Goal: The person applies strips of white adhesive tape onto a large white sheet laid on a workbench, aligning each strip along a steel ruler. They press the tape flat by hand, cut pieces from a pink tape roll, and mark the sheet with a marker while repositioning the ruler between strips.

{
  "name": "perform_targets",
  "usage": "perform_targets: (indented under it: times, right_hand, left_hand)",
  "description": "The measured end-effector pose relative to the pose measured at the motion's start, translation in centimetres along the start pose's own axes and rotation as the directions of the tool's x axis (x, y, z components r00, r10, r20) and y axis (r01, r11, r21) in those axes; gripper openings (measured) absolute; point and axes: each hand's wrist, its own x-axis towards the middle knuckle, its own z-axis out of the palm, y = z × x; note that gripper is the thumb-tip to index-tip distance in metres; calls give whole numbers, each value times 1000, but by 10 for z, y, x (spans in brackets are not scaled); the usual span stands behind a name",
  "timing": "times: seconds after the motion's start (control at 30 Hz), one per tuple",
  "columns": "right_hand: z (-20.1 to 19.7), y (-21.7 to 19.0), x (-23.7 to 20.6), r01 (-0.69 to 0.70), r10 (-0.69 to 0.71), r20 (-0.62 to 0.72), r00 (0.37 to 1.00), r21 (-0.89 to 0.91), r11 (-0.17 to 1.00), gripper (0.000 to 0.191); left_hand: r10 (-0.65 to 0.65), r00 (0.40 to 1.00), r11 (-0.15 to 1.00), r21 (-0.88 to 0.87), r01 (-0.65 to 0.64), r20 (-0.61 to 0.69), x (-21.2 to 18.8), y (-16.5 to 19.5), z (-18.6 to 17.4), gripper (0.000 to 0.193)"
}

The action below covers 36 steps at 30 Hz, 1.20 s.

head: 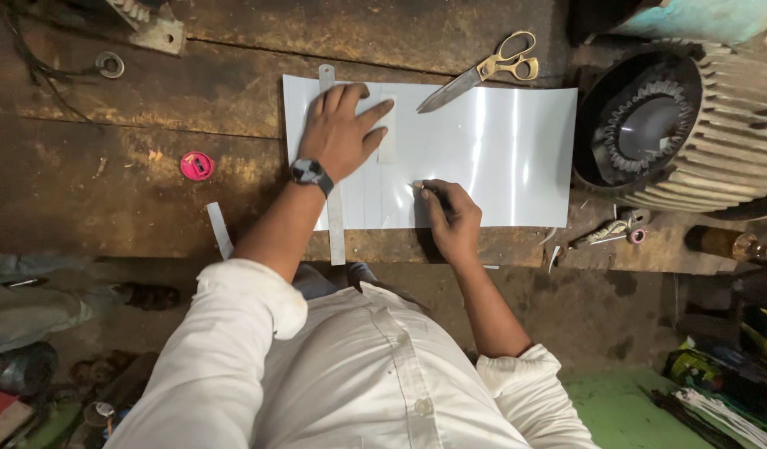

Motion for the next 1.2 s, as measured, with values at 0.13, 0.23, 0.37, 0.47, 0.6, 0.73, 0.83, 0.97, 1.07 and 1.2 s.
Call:
perform_targets:
  times: [0.13,0.23,0.37,0.47,0.6,0.73,0.83,0.97,1.07,1.2]
  right_hand:
    - [2,5,1,-31,31,-1,1000,23,999,16]
    - [3,9,0,-16,17,-3,1000,71,997,15]
    - [3,13,1,-53,53,7,999,26,998,15]
    - [4,11,1,-62,62,4,998,10,998,15]
    - [2,0,6,-29,29,3,1000,-29,999,15]
    - [3,-20,35,91,-88,24,996,-258,962,15]
    - [17,-38,81,274,-288,-3,958,-303,913,16]
    - [33,-65,125,294,-307,17,951,-348,890,12]
    - [34,-71,128,330,-338,50,940,-394,858,12]
    - [31,-74,121,361,-324,161,932,-479,800,13]
  left_hand:
    - [-30,1000,995,-94,30,7,8,-7,2,40]
    - [-48,999,990,-136,47,-3,7,-8,5,40]
    - [-53,999,985,-162,50,-13,6,-11,10,40]
    - [-61,998,984,-165,58,-9,5,-13,13,40]
    - [-56,998,986,-159,53,-19,5,-14,15,39]
    - [-57,998,987,-153,52,-26,6,-13,14,39]
    - [-62,998,987,-149,59,-22,7,-11,12,39]
    - [-60,998,990,-127,58,-18,10,-9,8,42]
    - [-59,998,991,-122,56,-24,11,-8,5,44]
    - [-59,997,992,-116,53,-43,13,-7,2,45]
